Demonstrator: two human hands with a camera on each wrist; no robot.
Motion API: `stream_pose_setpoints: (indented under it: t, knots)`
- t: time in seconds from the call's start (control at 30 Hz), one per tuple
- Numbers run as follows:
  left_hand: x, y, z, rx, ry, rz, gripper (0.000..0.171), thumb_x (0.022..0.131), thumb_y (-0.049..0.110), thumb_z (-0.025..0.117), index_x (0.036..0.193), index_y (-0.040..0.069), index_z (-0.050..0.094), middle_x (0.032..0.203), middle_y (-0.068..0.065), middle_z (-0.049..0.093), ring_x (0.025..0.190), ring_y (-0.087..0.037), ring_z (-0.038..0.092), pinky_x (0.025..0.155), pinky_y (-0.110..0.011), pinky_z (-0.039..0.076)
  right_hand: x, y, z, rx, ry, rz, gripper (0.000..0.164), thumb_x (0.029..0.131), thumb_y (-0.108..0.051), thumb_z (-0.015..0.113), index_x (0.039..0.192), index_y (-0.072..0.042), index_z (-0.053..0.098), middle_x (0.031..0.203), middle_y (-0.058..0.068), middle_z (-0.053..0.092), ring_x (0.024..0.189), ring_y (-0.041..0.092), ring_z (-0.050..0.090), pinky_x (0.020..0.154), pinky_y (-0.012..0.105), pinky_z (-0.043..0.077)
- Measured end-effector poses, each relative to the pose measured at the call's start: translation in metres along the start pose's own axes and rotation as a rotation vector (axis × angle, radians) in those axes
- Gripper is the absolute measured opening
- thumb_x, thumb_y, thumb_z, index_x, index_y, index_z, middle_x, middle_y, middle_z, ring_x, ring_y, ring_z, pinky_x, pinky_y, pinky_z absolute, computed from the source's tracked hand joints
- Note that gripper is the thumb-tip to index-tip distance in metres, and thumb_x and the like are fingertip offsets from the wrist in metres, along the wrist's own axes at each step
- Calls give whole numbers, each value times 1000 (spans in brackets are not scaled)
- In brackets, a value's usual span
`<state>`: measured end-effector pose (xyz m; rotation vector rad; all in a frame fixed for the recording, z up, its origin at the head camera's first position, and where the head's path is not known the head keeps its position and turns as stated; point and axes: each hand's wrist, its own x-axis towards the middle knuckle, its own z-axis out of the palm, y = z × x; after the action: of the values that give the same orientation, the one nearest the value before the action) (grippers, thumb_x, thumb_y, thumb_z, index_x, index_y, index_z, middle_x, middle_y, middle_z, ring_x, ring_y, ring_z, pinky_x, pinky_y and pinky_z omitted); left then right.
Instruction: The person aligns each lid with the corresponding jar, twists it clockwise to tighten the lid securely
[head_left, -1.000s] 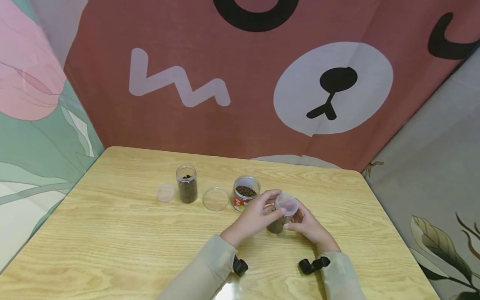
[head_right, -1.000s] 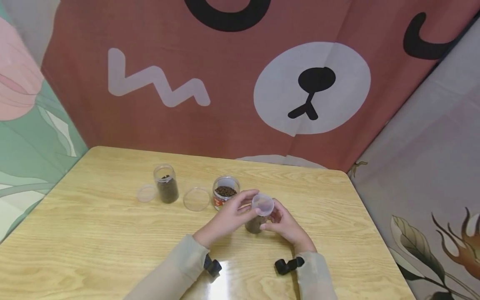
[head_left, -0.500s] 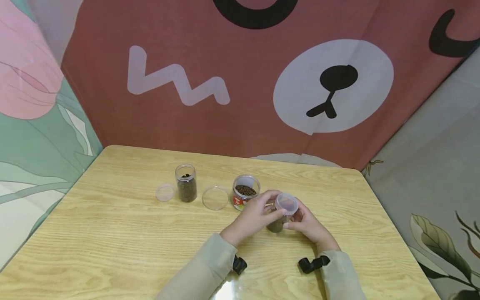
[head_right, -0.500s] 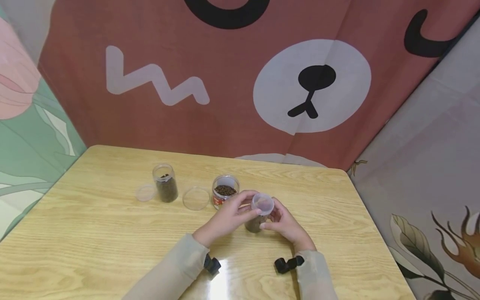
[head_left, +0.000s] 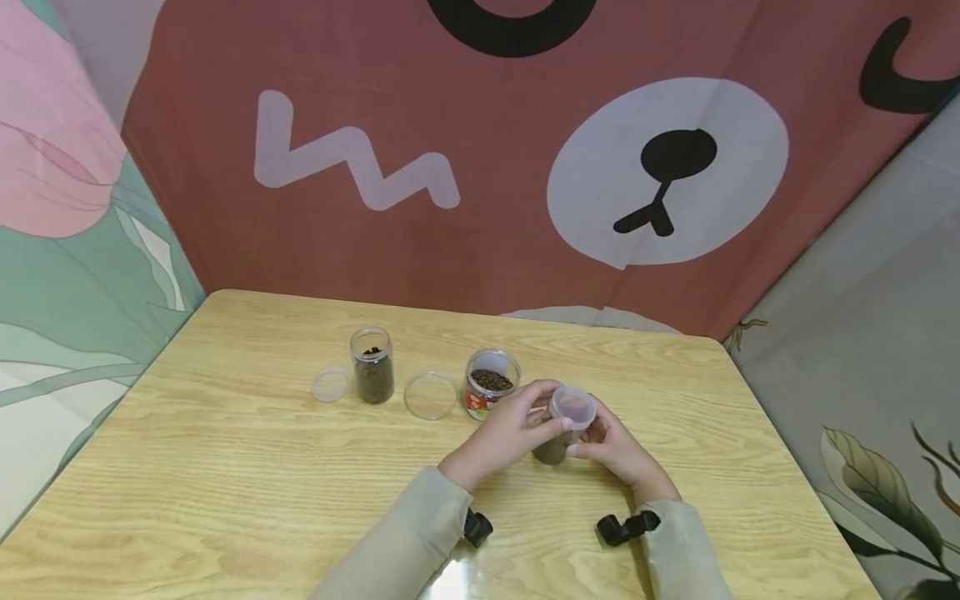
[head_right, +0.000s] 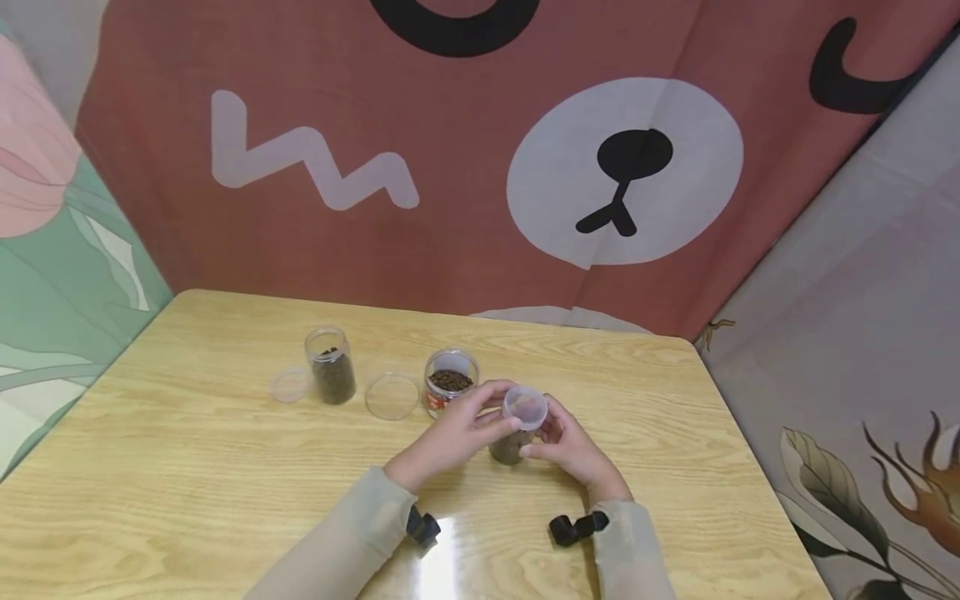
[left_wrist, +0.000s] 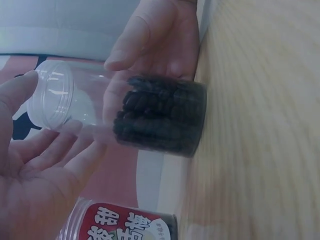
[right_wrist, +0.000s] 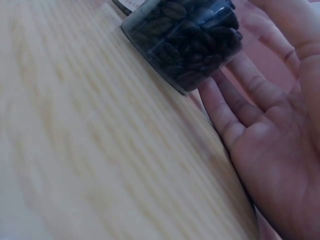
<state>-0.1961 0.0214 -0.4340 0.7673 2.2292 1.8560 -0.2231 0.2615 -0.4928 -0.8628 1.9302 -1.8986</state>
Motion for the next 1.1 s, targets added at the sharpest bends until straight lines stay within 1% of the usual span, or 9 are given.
stream_pose_setpoints:
  t: [0.2,0.3,0.47,0.53,0.67,0.77,0.83,0.93,1.1]
  knots:
    - [2,0,-4,-15,-44,11,51,102,23,65,147,6,49,144,-8,56,134,-17,52,109,-26,43,0,0,0,-16,14,8,74,92,4,69,155,-16,37,147,-11,48,136,2,43,108,16,37]
    - [3,-1,-6,14,-65,26,51,103,22,62,149,5,47,147,-9,53,136,-19,50,111,-28,42,0,0,-1,-11,17,9,74,92,3,70,155,-17,36,147,-13,47,136,1,43,108,15,36]
    - [3,-1,-8,80,-94,23,54,106,26,55,154,6,41,154,-10,45,138,-23,48,111,-30,42,0,0,-1,-3,15,-1,74,92,2,71,155,-19,37,147,-14,48,135,0,44,108,15,36]
    - [3,-2,-9,58,-104,13,54,107,26,54,155,8,38,154,-11,45,139,-23,47,111,-30,42,0,0,-1,-2,18,1,74,91,1,72,154,-20,38,146,-14,49,134,1,44,108,15,36]
    - [3,-4,-10,-13,-118,24,49,110,21,47,156,9,34,149,-14,49,138,-25,49,111,-31,42,0,0,-1,-3,28,12,73,90,1,73,153,-17,39,144,-13,50,134,1,45,109,14,35]
    - [4,-5,-9,-21,-111,45,45,111,20,43,153,7,35,146,-17,52,135,-27,52,111,-31,43,-1,0,-1,-3,35,18,74,89,1,74,152,-17,40,144,-13,50,134,1,45,109,14,35]
    - [3,-5,-9,-28,-102,46,43,110,20,44,150,7,37,146,-17,52,135,-26,52,110,-29,43,-1,0,-1,-4,38,19,74,89,2,74,152,-18,40,144,-13,50,134,1,45,109,14,35]
    - [3,-4,-8,-66,-95,29,42,108,20,51,146,5,39,145,-17,52,136,-25,51,109,-26,43,-1,0,-1,-4,41,17,74,88,5,72,151,-20,41,144,-13,51,134,0,45,109,14,35]
    - [4,-4,-7,-117,-77,6,46,103,16,62,143,4,43,143,-15,53,136,-24,50,108,-24,43,-1,1,-1,-4,44,20,74,88,6,71,151,-18,41,144,-13,51,134,0,44,109,14,35]
